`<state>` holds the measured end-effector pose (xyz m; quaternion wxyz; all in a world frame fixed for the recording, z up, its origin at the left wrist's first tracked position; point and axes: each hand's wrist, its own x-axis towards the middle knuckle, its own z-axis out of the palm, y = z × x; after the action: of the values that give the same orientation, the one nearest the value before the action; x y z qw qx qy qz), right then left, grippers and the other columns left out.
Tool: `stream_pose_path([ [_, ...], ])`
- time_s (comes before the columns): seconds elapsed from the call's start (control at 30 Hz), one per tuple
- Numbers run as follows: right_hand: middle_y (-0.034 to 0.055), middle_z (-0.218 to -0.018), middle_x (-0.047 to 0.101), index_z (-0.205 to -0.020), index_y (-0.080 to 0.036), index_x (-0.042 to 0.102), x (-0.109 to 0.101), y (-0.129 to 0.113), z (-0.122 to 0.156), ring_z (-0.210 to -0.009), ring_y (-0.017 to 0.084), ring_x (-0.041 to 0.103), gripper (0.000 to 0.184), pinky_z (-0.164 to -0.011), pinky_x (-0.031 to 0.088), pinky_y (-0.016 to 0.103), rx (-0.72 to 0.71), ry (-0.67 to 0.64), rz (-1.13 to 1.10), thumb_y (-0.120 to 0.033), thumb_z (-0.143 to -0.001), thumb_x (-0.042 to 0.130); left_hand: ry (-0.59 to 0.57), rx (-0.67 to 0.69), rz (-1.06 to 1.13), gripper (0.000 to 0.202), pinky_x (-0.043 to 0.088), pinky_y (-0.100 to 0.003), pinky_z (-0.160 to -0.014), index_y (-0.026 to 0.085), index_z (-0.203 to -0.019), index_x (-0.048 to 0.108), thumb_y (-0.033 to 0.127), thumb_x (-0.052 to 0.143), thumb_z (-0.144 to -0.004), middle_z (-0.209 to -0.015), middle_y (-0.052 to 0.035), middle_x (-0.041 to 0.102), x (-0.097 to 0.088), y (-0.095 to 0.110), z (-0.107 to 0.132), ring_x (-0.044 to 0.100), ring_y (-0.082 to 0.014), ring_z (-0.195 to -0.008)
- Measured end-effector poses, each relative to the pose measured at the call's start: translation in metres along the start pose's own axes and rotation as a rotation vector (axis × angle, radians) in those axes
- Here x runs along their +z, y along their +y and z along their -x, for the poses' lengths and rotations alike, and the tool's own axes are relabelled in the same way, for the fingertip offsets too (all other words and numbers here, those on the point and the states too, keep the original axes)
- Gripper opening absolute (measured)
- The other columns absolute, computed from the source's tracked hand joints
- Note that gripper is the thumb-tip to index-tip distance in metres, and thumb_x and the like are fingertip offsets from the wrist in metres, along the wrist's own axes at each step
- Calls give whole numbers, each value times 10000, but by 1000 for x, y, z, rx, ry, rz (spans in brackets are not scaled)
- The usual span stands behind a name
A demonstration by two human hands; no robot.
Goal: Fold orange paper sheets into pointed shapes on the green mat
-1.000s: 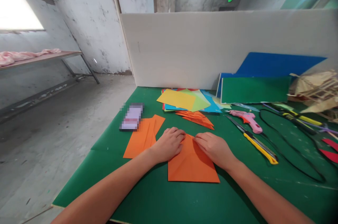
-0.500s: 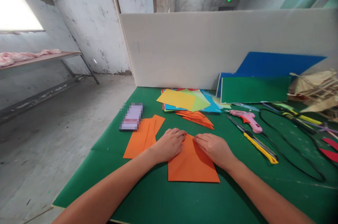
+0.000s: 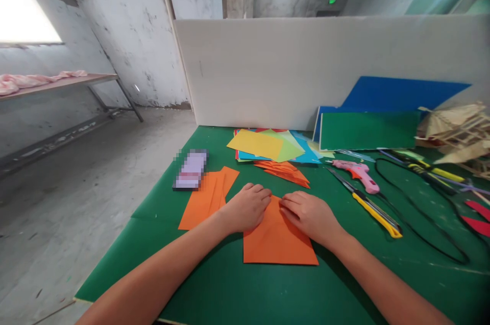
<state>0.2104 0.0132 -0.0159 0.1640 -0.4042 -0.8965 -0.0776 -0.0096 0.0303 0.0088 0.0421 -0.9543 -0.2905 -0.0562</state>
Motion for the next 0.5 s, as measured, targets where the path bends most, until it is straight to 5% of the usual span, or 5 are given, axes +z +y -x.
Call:
stream_pose_path([
  [0.23, 76, -916, 656, -899, -166, 663, -2, -2, -5, -847, 199, 566, 277, -770, 458, 327, 98, 7, -163, -217, -966, 399, 33, -29, 53, 481, 333, -377, -937, 170, -1321, 434, 181, 437, -840, -1264, -100, 509, 7, -1, 2, 457, -247, -1098],
  [0.5, 81, -826, 639, -790, -159, 672, -5, -2, -6, -812, 205, 542, 298, -762, 447, 341, 44, 13, -119, -189, -948, 422, 46, -68, 20, 454, 308, -405, -955, 143, -1285, 467, 207, 428, -837, -1267, -122, 503, 7, 1, 3, 435, -269, -1101],
])
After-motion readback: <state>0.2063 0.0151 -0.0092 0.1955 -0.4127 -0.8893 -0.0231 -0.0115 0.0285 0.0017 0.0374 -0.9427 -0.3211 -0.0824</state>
